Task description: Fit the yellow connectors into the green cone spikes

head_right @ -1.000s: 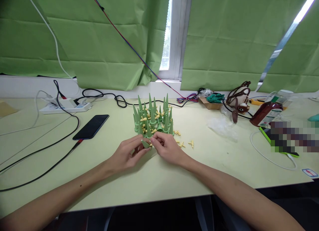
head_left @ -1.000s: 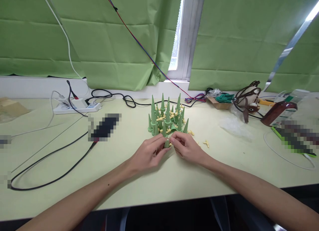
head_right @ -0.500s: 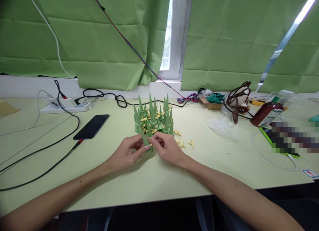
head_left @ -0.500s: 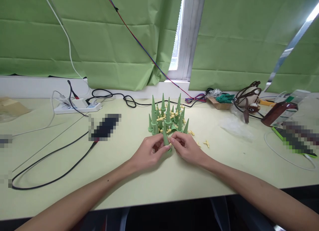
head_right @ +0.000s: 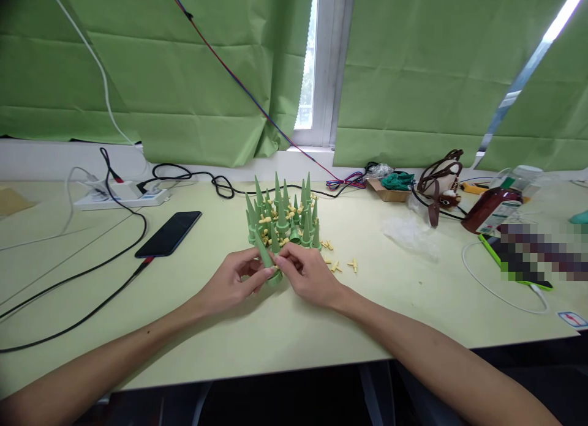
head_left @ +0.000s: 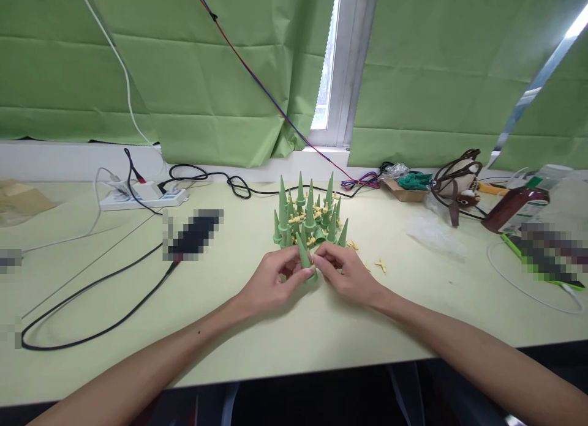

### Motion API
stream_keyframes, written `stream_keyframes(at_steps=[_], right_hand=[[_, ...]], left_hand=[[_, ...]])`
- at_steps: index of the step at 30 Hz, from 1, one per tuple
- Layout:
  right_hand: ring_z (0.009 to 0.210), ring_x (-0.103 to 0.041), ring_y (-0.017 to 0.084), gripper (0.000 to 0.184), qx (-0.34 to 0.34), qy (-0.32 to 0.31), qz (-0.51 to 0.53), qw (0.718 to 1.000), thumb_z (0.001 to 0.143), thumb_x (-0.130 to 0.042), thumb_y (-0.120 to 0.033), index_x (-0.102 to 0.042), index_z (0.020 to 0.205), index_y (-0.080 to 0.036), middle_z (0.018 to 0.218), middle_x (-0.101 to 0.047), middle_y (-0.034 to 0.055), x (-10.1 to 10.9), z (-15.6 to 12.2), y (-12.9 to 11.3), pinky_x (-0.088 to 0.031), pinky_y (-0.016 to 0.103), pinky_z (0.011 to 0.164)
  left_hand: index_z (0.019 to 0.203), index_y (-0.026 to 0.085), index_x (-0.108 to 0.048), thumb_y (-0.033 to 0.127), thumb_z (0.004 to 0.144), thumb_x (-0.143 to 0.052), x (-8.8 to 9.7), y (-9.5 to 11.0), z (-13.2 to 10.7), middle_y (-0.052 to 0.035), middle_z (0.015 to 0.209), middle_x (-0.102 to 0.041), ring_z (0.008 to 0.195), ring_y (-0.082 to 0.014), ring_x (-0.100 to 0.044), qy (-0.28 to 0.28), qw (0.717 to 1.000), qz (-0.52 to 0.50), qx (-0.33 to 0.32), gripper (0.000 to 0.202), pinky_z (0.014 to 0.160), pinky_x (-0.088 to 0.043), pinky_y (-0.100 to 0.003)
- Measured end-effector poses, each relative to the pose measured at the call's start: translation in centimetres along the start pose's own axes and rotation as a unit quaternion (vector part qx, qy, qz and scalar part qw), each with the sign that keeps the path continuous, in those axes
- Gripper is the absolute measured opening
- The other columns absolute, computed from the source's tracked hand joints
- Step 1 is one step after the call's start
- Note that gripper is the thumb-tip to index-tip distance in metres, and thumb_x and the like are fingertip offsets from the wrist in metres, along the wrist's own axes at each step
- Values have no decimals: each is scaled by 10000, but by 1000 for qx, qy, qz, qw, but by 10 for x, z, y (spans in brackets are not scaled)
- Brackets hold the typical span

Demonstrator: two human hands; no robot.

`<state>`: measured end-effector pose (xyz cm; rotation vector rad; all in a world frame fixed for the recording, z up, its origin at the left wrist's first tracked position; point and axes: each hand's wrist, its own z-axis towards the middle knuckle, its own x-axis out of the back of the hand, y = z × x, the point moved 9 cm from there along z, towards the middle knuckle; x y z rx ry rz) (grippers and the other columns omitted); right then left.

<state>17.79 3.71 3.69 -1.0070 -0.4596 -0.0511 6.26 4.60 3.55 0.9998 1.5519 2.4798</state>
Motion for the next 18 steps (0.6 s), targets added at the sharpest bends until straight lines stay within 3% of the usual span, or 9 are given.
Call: stream_keyframes(at_steps=[5, 9, 13, 18], right_hand=[[490, -344, 90, 280, -34, -4, 22, 999, 981, -487, -355, -503, 757, -187, 553, -416, -62, -2, 1, 3, -267, 241, 493], [456, -311, 88, 329, -85, -6, 59, 995, 983, -471, -413, -480, 736, -195, 509, -359, -78, -6, 1, 13, -228, 243, 468], [463, -315, 91, 325, -95, -7, 69, 993, 984, -468, -413, -483, 743, -196, 517, -358, -77, -6, 1, 17, -232, 241, 466], [517, -326, 95, 289, -54, 11, 31, 998, 979, -495, -361, -531, 758, -179, 573, -399, -59, -1, 0, 8, -250, 246, 493]], left_hand=[[835, 147, -608, 253, 926, -568, 3, 20, -5, 20, 656, -488, 589, -104, -430, 39, 979, 142, -138, 146, 531, -350, -224], [878, 150, -616, 226, 946, -542, 1, 23, -6, 9, 687, -497, 609, -110, -429, 30, 971, 166, -172, 125, 546, -361, -229], [872, 153, -618, 257, 941, -551, 2, 17, -3, 8, 696, -494, 625, -113, -448, 27, 980, 144, -132, 142, 528, -368, -213], [791, 157, -577, 345, 927, -576, 2, -2, 2, 15, 680, -507, 616, -109, -480, 14, 998, 55, -3, 232, 527, -385, -213]])
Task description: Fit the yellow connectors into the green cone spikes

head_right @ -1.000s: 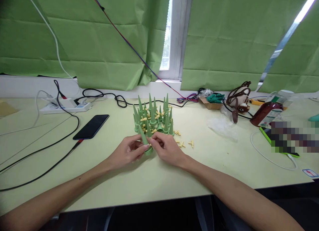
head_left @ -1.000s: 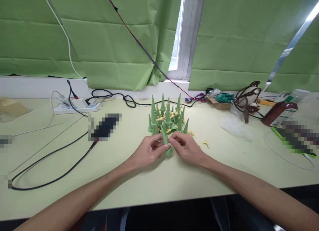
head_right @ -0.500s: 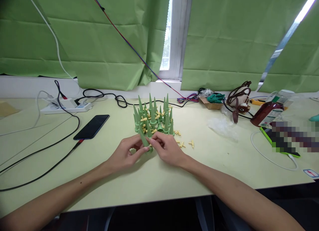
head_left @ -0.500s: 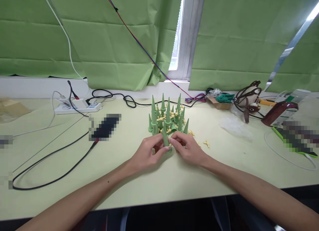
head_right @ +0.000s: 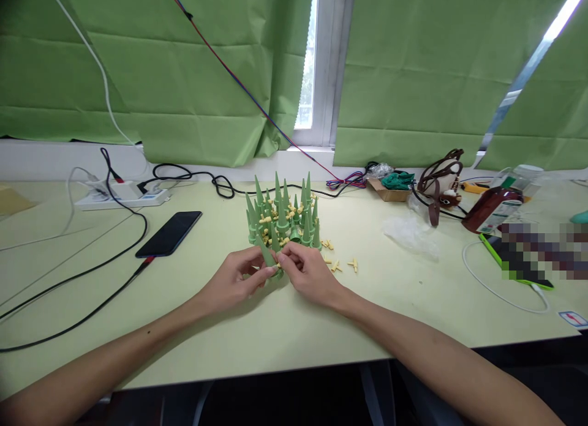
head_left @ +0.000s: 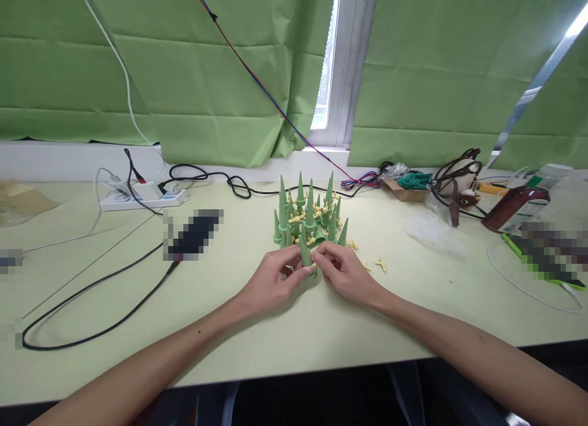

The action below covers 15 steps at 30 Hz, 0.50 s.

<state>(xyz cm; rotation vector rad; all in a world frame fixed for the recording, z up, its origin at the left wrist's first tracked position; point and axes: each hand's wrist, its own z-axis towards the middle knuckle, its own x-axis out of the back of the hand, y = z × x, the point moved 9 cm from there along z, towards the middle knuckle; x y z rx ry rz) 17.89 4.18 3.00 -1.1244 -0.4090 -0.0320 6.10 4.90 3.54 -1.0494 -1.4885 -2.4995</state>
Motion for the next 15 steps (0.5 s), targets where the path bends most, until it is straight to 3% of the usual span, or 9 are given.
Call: stream_keyframes(at_steps=[7, 15], right_hand=[[511, -319, 91, 295, -5, -6, 12, 1000, 986, -501, -415, -550, 813, -182, 584, -391, -67, -2, -1, 0, -249, 245, 485], [531, -339, 90, 293, -3, -13, 16, 1000, 974, -520, -456, -540, 856, -189, 612, -409, -64, -2, -1, 1, -274, 234, 489]], left_hand=[[822, 164, -529, 457, 927, -568, -9, -12, -2, 40, 568, -495, 492, -99, -456, -40, 983, -143, 104, 313, 457, -339, -225], [781, 162, -519, 497, 944, -533, -4, -13, 1, 41, 540, -490, 472, -92, -455, -25, 983, -157, 91, 374, 463, -343, -224]])
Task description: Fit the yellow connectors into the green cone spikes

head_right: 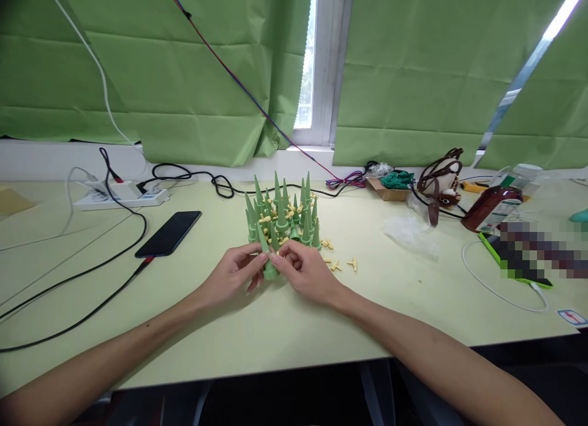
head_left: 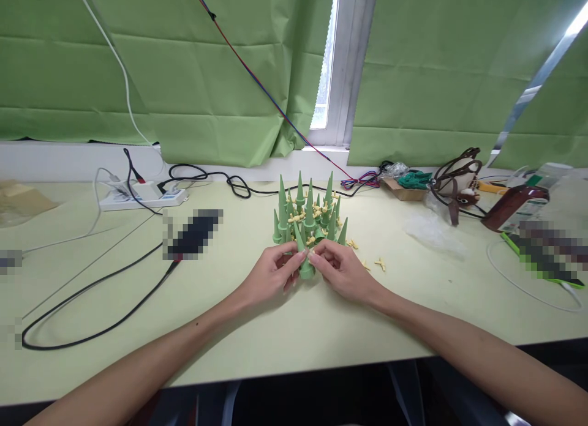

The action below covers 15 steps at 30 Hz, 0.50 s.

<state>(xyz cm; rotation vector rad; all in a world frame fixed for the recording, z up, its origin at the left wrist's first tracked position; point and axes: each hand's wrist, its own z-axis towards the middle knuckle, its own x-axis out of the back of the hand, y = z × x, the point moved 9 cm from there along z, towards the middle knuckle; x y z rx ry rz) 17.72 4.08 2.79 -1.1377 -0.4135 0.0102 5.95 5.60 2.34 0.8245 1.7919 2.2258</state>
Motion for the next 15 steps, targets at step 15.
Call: stream_keyframes(at_steps=[15], right_hand=[[546, -357, 93, 231, 91, -22, -97, 991, 946, -578, -377, -503, 821, -197, 618, -396, -62, -8, -4, -14, -320, 233, 528]], left_hand=[[701, 169, -477, 549, 951, -496, -7, -8, 1, 51, 503, -427, 415, -89, -438, -11, 997, -71, 42, 455, 415, -342, -215]])
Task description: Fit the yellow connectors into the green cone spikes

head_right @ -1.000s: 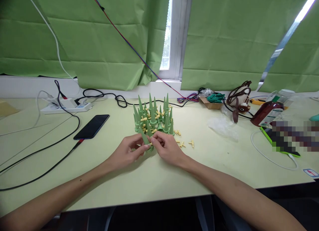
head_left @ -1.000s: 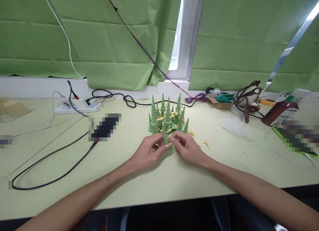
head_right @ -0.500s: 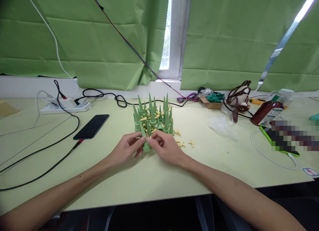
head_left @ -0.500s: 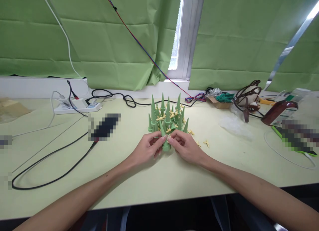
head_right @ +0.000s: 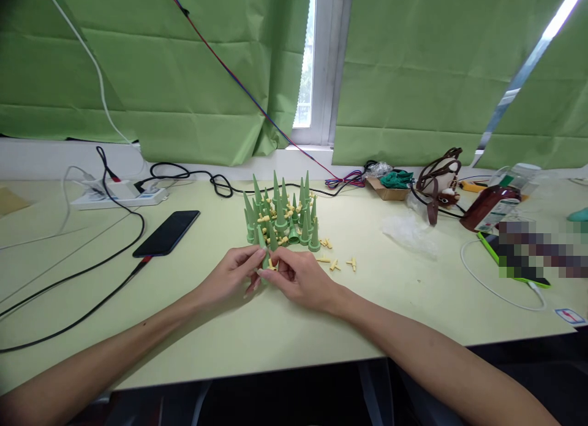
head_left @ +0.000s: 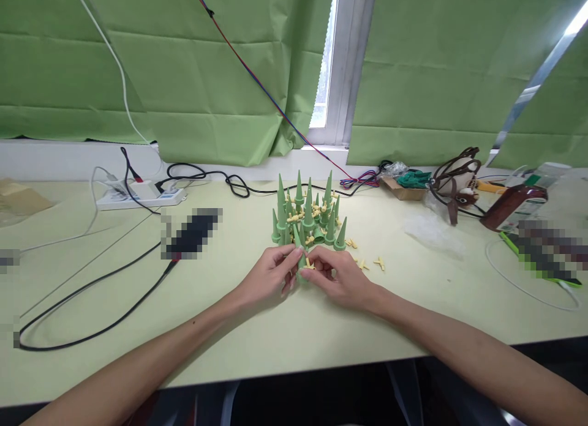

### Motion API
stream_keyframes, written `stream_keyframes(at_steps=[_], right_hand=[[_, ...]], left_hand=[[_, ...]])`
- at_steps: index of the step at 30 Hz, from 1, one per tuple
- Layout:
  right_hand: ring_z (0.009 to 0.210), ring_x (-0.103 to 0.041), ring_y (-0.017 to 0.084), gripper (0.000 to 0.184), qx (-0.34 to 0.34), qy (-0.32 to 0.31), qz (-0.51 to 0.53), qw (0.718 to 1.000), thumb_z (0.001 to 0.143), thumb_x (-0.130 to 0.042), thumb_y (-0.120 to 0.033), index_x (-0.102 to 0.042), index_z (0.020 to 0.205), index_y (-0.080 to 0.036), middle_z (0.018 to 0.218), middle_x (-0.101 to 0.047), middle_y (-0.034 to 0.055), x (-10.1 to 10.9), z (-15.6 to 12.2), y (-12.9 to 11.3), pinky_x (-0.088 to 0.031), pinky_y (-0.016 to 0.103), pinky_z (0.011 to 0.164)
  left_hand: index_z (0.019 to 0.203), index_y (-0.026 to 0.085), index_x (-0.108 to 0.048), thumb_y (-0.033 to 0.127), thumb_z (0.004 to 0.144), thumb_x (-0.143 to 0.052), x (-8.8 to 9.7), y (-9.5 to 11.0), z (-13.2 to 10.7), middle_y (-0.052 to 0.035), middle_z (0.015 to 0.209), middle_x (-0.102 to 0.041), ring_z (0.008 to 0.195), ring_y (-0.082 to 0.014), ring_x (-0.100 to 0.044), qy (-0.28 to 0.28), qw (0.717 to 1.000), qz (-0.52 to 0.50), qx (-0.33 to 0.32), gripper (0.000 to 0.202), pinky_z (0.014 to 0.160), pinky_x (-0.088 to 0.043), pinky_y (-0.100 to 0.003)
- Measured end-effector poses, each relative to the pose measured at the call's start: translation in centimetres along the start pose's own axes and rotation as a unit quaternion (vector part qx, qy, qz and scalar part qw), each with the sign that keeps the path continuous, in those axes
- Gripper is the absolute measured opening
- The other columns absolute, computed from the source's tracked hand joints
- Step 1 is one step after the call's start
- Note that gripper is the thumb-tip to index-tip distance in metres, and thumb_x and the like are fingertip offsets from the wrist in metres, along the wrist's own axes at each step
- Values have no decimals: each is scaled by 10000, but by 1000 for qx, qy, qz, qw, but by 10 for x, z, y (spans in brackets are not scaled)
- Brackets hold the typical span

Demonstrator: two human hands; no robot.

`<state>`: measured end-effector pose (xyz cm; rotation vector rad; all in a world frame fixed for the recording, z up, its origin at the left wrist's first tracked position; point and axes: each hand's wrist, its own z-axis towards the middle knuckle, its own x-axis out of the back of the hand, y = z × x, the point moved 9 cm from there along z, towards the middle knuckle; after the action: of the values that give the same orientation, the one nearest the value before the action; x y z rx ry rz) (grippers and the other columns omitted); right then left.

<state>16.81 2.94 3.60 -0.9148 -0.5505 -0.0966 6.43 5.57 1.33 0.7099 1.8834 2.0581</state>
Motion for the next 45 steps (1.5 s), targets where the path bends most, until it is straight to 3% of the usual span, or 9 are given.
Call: stream_keyframes(at_steps=[6, 24, 45], right_hand=[[534, -344, 90, 264, 21, -10, -25, 999, 940, -582, -375, -464, 775, -206, 607, -377, -70, -3, 1, -5, -307, 234, 536], [505, -311, 89, 298, -4, 11, -11, 1000, 903, -623, -381, -419, 758, -218, 568, -341, -87, -5, 0, -5, -290, 243, 524], [502, -300, 84, 334, -8, 27, 6, 1000, 889, -648, -402, -417, 737, -216, 558, -334, -89, -6, 2, -1, -284, 231, 520]], left_hand=[[721, 167, -503, 557, 965, -458, -4, -1, 0, 43, 463, -462, 376, -90, -434, -25, 1000, -2, 5, 462, 409, -347, -216], [717, 159, -497, 571, 942, -498, -7, 1, 0, 41, 547, -471, 413, -77, -471, -45, 999, 3, -7, 469, 413, -374, -206], [701, 176, -448, 616, 903, -533, -4, -8, 2, 66, 484, -431, 362, -77, -438, -10, 1000, -5, 10, 491, 377, -320, -202]])
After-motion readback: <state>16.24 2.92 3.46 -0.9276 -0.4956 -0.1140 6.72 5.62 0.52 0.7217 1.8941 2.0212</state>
